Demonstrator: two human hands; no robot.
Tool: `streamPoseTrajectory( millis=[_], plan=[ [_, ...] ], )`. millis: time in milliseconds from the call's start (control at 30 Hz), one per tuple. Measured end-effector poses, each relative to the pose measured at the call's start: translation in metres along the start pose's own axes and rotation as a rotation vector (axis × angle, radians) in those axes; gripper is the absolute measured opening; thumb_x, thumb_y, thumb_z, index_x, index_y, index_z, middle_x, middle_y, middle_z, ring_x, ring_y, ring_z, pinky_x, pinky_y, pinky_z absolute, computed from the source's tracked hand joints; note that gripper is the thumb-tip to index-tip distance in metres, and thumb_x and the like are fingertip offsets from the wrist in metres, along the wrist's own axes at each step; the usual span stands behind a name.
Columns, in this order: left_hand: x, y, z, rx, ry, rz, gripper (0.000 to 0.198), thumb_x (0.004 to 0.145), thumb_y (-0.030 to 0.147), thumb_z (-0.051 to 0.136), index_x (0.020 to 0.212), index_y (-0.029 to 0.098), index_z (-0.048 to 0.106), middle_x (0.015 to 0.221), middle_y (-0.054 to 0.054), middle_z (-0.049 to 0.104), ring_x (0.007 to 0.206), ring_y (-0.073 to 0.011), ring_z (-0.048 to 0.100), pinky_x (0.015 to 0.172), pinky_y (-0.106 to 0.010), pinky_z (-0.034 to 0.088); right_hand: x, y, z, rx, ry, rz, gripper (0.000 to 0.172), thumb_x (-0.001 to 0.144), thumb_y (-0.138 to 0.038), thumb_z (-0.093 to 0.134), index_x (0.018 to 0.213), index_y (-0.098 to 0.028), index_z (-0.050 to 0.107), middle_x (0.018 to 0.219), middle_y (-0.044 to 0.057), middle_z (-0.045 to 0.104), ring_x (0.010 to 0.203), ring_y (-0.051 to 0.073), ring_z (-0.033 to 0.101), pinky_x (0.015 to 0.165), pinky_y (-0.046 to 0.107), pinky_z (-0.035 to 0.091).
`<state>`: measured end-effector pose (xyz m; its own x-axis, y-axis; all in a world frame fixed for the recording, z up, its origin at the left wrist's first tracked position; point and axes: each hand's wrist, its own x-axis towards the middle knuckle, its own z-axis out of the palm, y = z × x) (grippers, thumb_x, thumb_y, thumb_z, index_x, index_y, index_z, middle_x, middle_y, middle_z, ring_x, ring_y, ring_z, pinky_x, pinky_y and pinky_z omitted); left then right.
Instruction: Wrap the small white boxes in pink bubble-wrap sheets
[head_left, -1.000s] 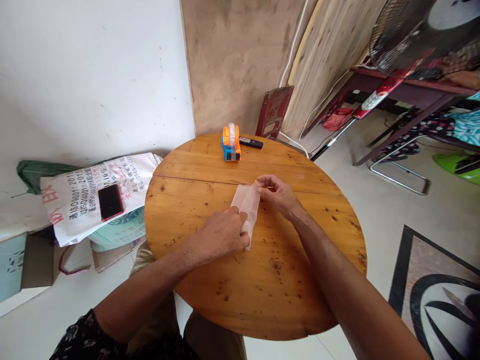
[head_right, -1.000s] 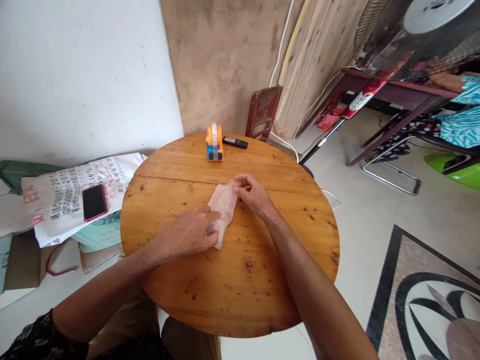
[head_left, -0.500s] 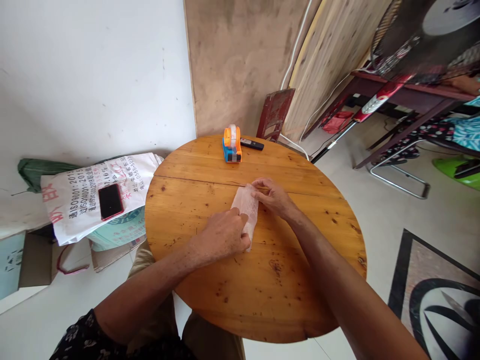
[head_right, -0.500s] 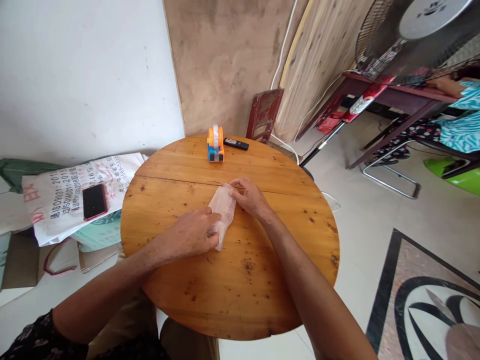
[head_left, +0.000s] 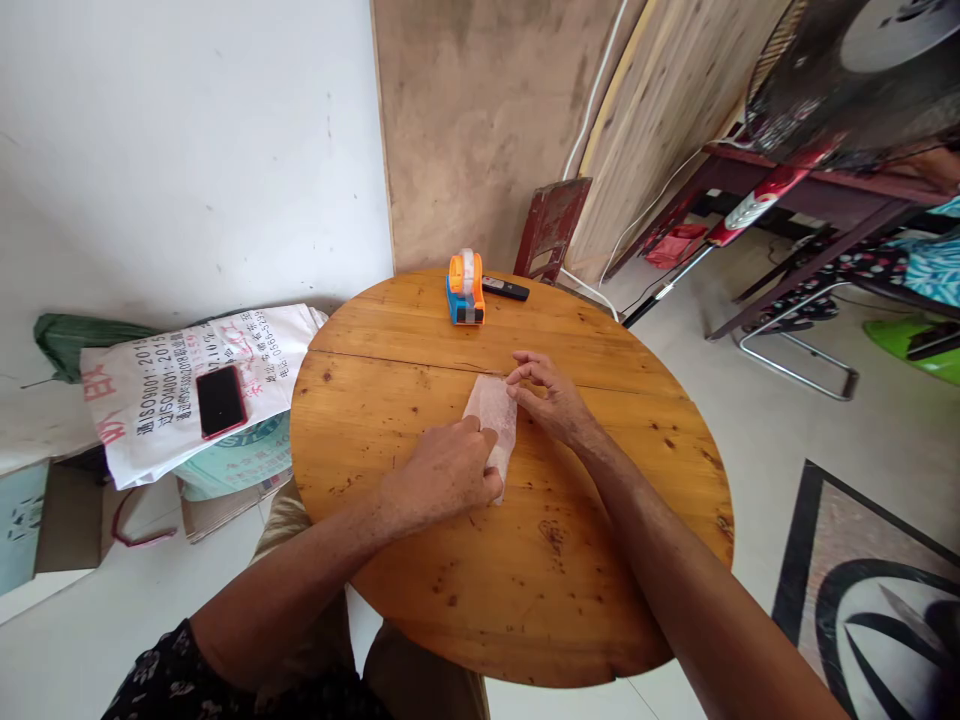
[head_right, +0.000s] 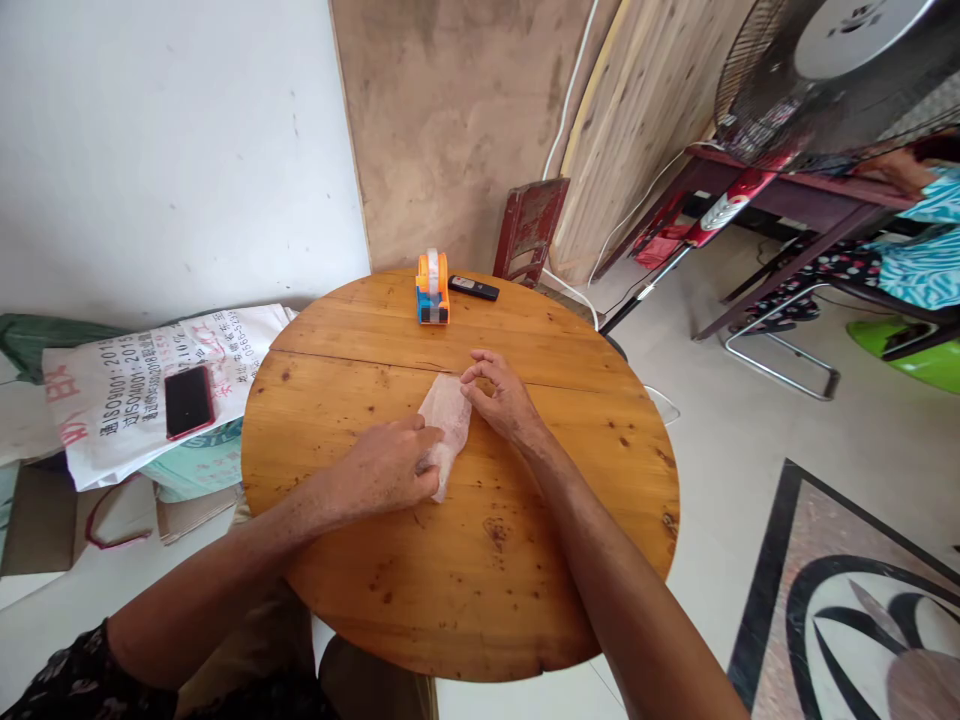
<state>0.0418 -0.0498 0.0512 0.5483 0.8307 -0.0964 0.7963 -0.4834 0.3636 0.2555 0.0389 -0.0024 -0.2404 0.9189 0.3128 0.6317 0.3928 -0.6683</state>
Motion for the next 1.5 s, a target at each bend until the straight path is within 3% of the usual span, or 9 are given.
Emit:
streamPoseTrajectory(
  millis=[333, 600, 733, 800, 933, 1333, 1500],
  plan=[
    [-0.001, 0.002, -0.003, 0.019, -0.038, -0.01, 0.026, 0.085, 0.029, 0.048, 0.104, 0.018, 0.062, 0.104, -0.011, 0.065, 0.09, -0.0268, 0.068, 0.073, -0.035, 0.053, 0.009, 0.003, 0.008, -0.03, -0.081, 0.023, 0.011, 0.081, -0.028, 0.06, 0.086, -0.023, 0.069, 0.124, 0.011, 0.06, 0.127, 0.026, 0.053, 0.1, 0.045, 0.045],
    [-0.001, 0.001, -0.002, 0.017, -0.028, -0.008, 0.027, 0.085, 0.03, 0.048, 0.106, 0.019, 0.062, 0.104, -0.01, 0.065, 0.087, -0.0268, 0.068, 0.073, -0.036, 0.053, 0.017, 0.004, 0.02, -0.206, -0.024, 0.078, 0.007, 0.077, -0.025, 0.061, 0.079, -0.021, 0.067, 0.109, 0.01, 0.066, 0.113, 0.027, 0.059, 0.1, 0.046, 0.044],
    [-0.001, 0.001, -0.001, 0.01, -0.038, -0.012, 0.027, 0.086, 0.031, 0.049, 0.106, 0.019, 0.062, 0.104, -0.01, 0.065, 0.089, -0.0267, 0.068, 0.073, -0.036, 0.053, 0.009, 0.0, 0.022, -0.304, 0.121, 0.187, 0.035, 0.075, -0.032, 0.066, 0.109, -0.022, 0.063, 0.103, 0.009, 0.069, 0.094, 0.026, 0.064, 0.084, 0.042, 0.049],
    [0.0, 0.0, -0.001, 0.012, -0.037, -0.014, 0.026, 0.086, 0.03, 0.049, 0.104, 0.018, 0.062, 0.104, -0.01, 0.065, 0.089, -0.0266, 0.068, 0.073, -0.036, 0.052, 0.006, -0.002, 0.022, -0.32, 0.122, 0.244, 0.047, 0.075, -0.039, 0.068, 0.118, -0.022, 0.06, 0.092, 0.007, 0.07, 0.083, 0.025, 0.065, 0.075, 0.038, 0.049],
    [-0.001, 0.001, -0.001, 0.016, -0.03, -0.015, 0.025, 0.085, 0.028, 0.048, 0.103, 0.018, 0.063, 0.103, -0.01, 0.065, 0.089, -0.0259, 0.067, 0.074, -0.035, 0.052, 0.006, -0.004, 0.024, -0.307, 0.094, 0.32, 0.047, 0.076, -0.045, 0.067, 0.117, -0.023, 0.06, 0.074, 0.002, 0.069, 0.071, 0.023, 0.064, 0.065, 0.033, 0.045],
    [-0.002, 0.001, 0.002, 0.012, -0.006, -0.034, 0.034, 0.085, 0.029, 0.048, 0.114, 0.019, 0.063, 0.105, -0.01, 0.065, 0.088, -0.0262, 0.067, 0.074, -0.035, 0.053, 0.011, -0.01, 0.026, 0.038, 0.035, 0.375, 0.045, 0.072, -0.045, 0.062, 0.107, -0.017, 0.062, 0.08, 0.005, 0.064, 0.072, 0.021, 0.06, 0.062, 0.033, 0.046],
    [-0.003, 0.0, 0.002, 0.003, 0.007, -0.033, 0.037, 0.084, 0.029, 0.048, 0.117, 0.02, 0.063, 0.104, -0.01, 0.065, 0.087, -0.0266, 0.067, 0.073, -0.035, 0.052, 0.011, -0.011, 0.03, 0.044, 0.032, 0.362, 0.052, 0.069, -0.038, 0.062, 0.116, -0.016, 0.06, 0.083, 0.005, 0.065, 0.073, 0.021, 0.06, 0.065, 0.033, 0.048]
  ],
)
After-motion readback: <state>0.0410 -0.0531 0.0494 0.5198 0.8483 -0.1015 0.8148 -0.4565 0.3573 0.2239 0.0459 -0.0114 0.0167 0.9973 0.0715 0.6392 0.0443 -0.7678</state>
